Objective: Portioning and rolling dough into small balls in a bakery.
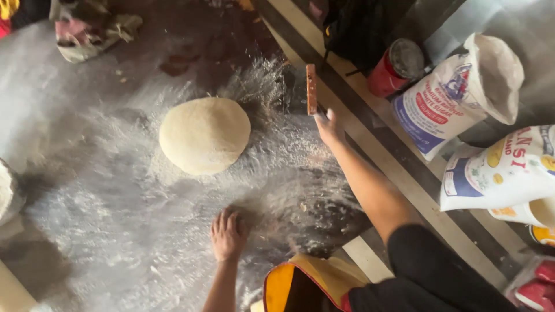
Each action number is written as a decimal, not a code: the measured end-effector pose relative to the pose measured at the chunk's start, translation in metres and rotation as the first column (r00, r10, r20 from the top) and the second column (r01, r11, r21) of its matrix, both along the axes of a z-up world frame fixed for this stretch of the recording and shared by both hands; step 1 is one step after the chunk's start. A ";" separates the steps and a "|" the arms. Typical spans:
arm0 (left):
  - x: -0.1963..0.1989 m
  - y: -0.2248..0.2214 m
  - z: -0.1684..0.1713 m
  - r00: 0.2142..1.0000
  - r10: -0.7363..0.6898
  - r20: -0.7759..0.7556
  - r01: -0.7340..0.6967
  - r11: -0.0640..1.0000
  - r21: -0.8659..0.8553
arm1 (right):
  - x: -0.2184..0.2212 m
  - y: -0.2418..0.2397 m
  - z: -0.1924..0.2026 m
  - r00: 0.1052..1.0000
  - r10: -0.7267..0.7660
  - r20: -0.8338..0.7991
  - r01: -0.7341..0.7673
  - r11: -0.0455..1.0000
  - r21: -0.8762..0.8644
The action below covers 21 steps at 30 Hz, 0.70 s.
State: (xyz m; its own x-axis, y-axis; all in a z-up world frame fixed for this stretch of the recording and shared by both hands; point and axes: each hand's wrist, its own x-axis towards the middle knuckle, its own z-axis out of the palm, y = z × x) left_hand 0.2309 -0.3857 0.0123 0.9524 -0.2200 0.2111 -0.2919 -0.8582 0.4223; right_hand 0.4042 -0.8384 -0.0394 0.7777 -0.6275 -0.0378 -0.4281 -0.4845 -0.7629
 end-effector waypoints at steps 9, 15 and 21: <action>-0.005 -0.012 0.010 0.997 0.070 -0.009 -0.068 0.987 0.143 | 0.073 -0.029 -0.020 0.973 0.097 -0.211 -0.060 0.983 0.175; -0.008 -0.014 -0.002 0.994 0.085 0.073 -0.097 0.980 0.171 | 0.067 -0.041 -0.019 0.984 0.147 -0.098 -0.137 0.986 0.099; -0.003 -0.021 -0.021 0.970 0.144 0.194 -0.171 0.977 0.130 | 0.065 -0.025 -0.002 0.929 0.263 -0.259 -0.244 0.964 0.101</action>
